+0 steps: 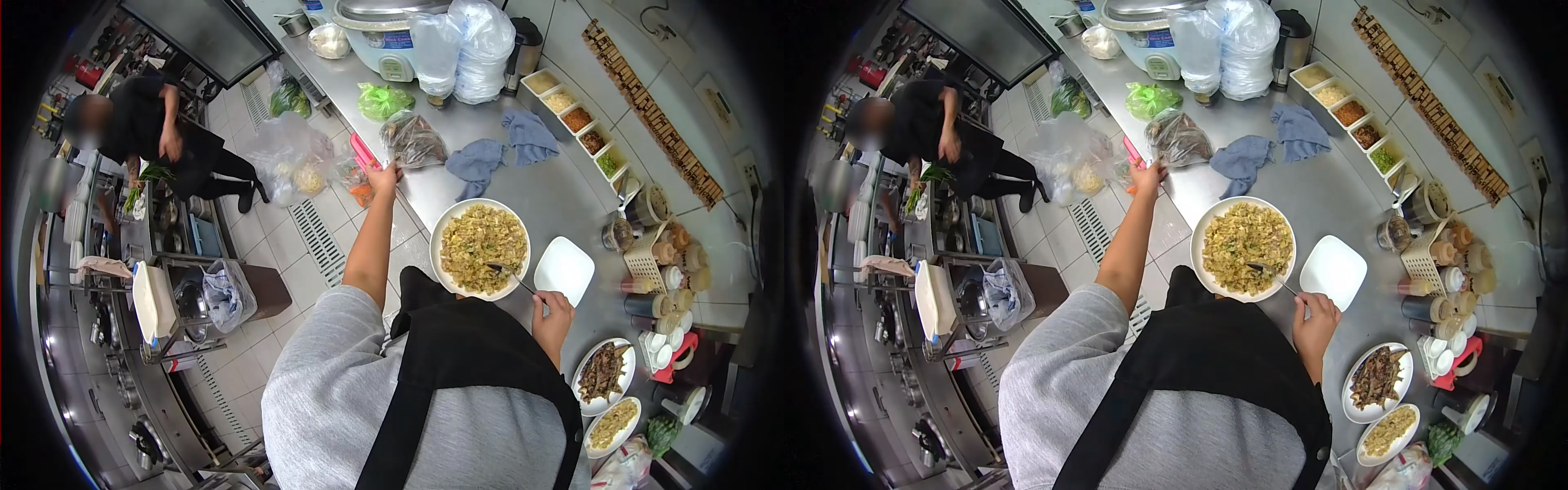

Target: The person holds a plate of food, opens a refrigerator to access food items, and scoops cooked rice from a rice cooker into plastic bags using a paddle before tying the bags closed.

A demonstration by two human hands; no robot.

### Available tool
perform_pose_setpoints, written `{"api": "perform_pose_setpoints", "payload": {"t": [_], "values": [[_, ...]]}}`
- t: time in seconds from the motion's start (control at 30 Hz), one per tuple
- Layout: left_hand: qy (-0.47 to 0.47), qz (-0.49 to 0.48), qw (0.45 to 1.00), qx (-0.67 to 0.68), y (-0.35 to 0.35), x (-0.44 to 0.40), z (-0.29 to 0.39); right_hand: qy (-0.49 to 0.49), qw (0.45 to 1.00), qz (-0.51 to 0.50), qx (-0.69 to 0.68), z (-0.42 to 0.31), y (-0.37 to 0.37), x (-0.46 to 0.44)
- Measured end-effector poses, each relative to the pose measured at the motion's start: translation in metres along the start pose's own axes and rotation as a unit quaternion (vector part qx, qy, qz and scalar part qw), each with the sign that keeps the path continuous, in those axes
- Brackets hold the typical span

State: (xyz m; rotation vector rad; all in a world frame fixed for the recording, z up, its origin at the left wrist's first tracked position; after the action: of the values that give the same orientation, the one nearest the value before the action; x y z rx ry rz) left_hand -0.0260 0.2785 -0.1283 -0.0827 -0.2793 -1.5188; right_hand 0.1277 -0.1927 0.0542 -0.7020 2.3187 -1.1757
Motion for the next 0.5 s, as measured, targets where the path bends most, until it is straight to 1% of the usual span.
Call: {"api": "perform_pose_setpoints", "payload": {"t": [0.03,0.07,0.1,0.13,0.2,0.27,0.3,0.33,0.37,0.43,0.5], "values": [[-0.001,-0.002,1.0,0.0,-0.003,0.002,-0.003,-0.004,1.0,0.001,-0.002,-0.001,-0.001,-0.002],[0.073,-0.011,0.993,-0.087,-0.007,0.005,0.003,-0.002,1.0,0.002,-0.001,-0.002,-0.002,-0.003],[0.147,-0.02,0.974,-0.173,-0.009,0.008,0.003,-0.002,1.0,0.009,-0.005,-0.002,-0.003,-0.005],[0.146,-0.022,0.974,-0.172,-0.016,0.011,-0.014,-0.002,1.0,0.015,-0.01,-0.002,-0.005,-0.006],[0.256,-0.018,0.945,-0.201,-0.037,0.03,-0.036,0.009,1.0,0.016,-0.007,0.002,-0.004,-0.007],[0.156,-0.062,0.97,-0.175,-0.043,0.102,-0.018,0.015,1.0,0.012,-0.007,0.006,-0.002,-0.007],[0.128,-0.069,0.974,-0.171,-0.05,0.124,-0.022,0.049,0.998,-0.009,-0.031,0.011,0.002,-0.007],[0.101,-0.073,0.978,-0.167,-0.057,0.141,-0.029,0.081,0.995,-0.032,-0.056,0.015,0.008,-0.007],[0.083,-0.079,0.979,-0.17,-0.065,0.151,-0.043,0.075,0.995,-0.04,-0.058,0.013,0.011,-0.008],[0.043,-0.088,0.981,-0.167,-0.077,0.173,-0.06,0.083,0.996,-0.035,-0.011,0.013,0.014,-0.008],[-0.004,-0.105,0.98,-0.167,-0.08,0.192,-0.065,0.083,0.995,-0.045,-0.031,0.015,0.025,-0.009]]}}
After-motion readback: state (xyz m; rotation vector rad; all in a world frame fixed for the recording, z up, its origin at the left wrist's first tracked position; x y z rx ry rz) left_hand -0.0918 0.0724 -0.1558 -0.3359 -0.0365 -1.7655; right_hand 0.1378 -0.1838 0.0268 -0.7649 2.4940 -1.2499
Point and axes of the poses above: each hand's wrist, its own x-axis away from the middle knuckle, its own y-axis out of the palm, z = x × y, the point moved 7 cm from there along -x, towards the middle knuckle, and after that the axes turned 4 degrees about y, right-handed, at the moved point
